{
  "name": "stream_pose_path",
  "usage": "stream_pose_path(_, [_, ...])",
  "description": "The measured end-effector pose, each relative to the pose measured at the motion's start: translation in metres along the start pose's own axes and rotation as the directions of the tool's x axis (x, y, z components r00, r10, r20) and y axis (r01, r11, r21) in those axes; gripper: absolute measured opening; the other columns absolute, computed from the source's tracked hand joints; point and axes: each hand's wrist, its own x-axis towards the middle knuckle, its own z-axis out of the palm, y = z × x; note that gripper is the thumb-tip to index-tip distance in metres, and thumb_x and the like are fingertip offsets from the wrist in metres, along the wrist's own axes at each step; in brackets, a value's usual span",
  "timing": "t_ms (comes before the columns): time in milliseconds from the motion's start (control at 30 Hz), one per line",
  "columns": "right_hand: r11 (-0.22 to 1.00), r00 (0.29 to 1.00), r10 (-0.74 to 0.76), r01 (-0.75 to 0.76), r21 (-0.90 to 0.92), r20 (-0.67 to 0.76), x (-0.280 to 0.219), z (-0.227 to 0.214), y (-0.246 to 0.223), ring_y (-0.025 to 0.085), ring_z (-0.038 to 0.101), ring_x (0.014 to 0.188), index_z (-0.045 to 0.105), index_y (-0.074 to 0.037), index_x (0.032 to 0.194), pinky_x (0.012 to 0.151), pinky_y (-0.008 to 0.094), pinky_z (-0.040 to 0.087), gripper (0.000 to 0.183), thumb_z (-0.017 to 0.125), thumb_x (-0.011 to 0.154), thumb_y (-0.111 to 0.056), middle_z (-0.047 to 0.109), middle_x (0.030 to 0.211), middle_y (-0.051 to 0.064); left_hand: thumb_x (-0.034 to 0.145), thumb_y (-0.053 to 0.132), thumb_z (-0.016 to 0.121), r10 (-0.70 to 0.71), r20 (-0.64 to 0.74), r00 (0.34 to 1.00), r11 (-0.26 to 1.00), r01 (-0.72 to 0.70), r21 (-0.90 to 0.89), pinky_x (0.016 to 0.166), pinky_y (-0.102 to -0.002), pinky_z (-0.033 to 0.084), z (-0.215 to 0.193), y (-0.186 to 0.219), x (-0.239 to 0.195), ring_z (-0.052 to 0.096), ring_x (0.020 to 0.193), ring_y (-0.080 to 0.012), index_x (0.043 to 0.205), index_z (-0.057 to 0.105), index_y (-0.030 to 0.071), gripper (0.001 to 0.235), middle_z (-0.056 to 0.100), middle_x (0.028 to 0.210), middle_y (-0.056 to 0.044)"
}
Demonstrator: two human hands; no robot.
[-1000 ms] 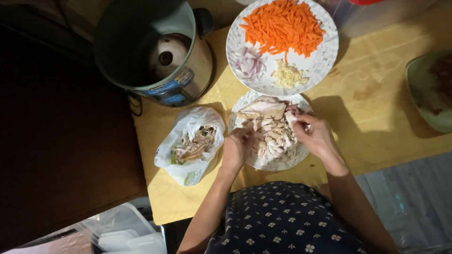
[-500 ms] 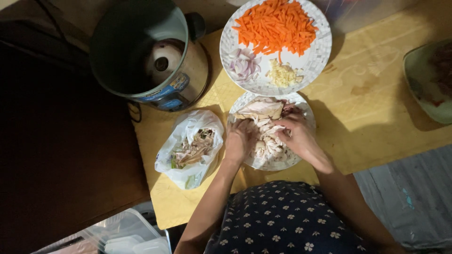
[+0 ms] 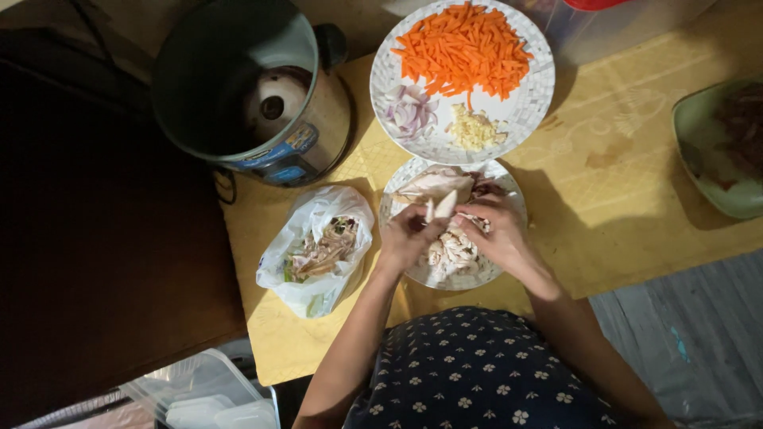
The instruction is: The person uses their hands to shred cooked chicken meat from the bone over a plate. They separate the meat into smaller pieces and place them on the plate while discarding the bones into a plastic bag nearby.
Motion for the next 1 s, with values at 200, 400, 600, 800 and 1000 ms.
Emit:
stream_pose_path(200, [0.901, 0.949, 0.304, -0.313, 0.299, 0.078, -0.002, -0.014, -0.028, 0.03, 0.07, 0.092, 0.077, 0.002, 0.102, 0.074, 0.038, 0.056, 0.036, 0.087, 0.08, -0.024, 0.073, 0.1, 0.021, 0.082, 0.02, 0.088, 0.006, 0.123, 0.992, 0.927, 0.041, -0.374, 0.064, -0.023, 0.057, -0.002, -0.009, 0.0, 0.065, 0.069, -0.0114, 0.09, 0.077, 0.009, 0.018, 0.07, 0.076, -0.006])
stream_pose_path(400, [0.88, 0.949, 0.311, -0.311, 0.358, 0.058, -0.006, -0.026, -0.061, 0.015, 0.063, 0.076, 0.079, -0.001, 0.097, 0.063, 0.028, 0.056, 0.018, 0.081, 0.081, -0.01, 0.073, 0.083, 0.011, 0.083, 0.018, 0.083, 0.056, 0.103, 0.993, 0.943, -0.018, -0.334, 0.058, -0.022, 0.051, -0.004, 0.013, -0.003, 0.061, 0.065, -0.0105, 0.079, 0.069, 0.008, 0.018, 0.064, 0.067, -0.003])
stream_pose_path(600, [0.949, 0.964, 0.259, -0.243, 0.2, -0.059, 0.0, -0.014, -0.035, 0.028, 0.069, 0.07, 0.079, -0.009, 0.09, 0.056, 0.036, 0.056, 0.02, 0.084, 0.072, -0.016, 0.07, 0.078, 0.013, 0.077, 0.022, 0.08, -0.027, 0.17, 0.985, 0.971, 0.066, -0.231, 0.052, -0.023, 0.045, -0.003, 0.026, -0.011, 0.056, 0.061, -0.0105, 0.071, 0.066, 0.009, 0.02, 0.056, 0.059, -0.001])
stream_pose_path(800, [0.872, 0.89, 0.453, -0.429, 0.237, -0.054, 0.001, -0.051, -0.049, 0.016, 0.065, 0.057, 0.077, -0.012, 0.098, 0.049, 0.029, 0.054, 0.015, 0.076, 0.084, -0.018, 0.07, 0.074, 0.008, 0.082, 0.041, 0.078, -0.103, 0.113, 0.988, 0.994, 0.107, -0.026, 0.079, -0.039, 0.059, -0.011, 0.021, -0.014, 0.075, 0.09, -0.0303, 0.103, 0.077, 0.013, 0.035, 0.075, 0.088, -0.018])
stream_pose_path(1000, [0.699, 0.836, 0.511, -0.539, 0.47, 0.199, -0.01, -0.027, -0.014, 0.019, 0.063, 0.077, 0.072, -0.007, 0.101, 0.068, 0.037, 0.057, 0.02, 0.077, 0.088, -0.021, 0.071, 0.084, 0.007, 0.084, 0.032, 0.076, 0.122, 0.063, 0.991, 0.93, -0.136, 0.342, 0.084, -0.05, 0.062, 0.008, 0.006, -0.001, 0.073, 0.096, -0.0453, 0.114, 0.074, 0.008, 0.038, 0.073, 0.1, -0.026])
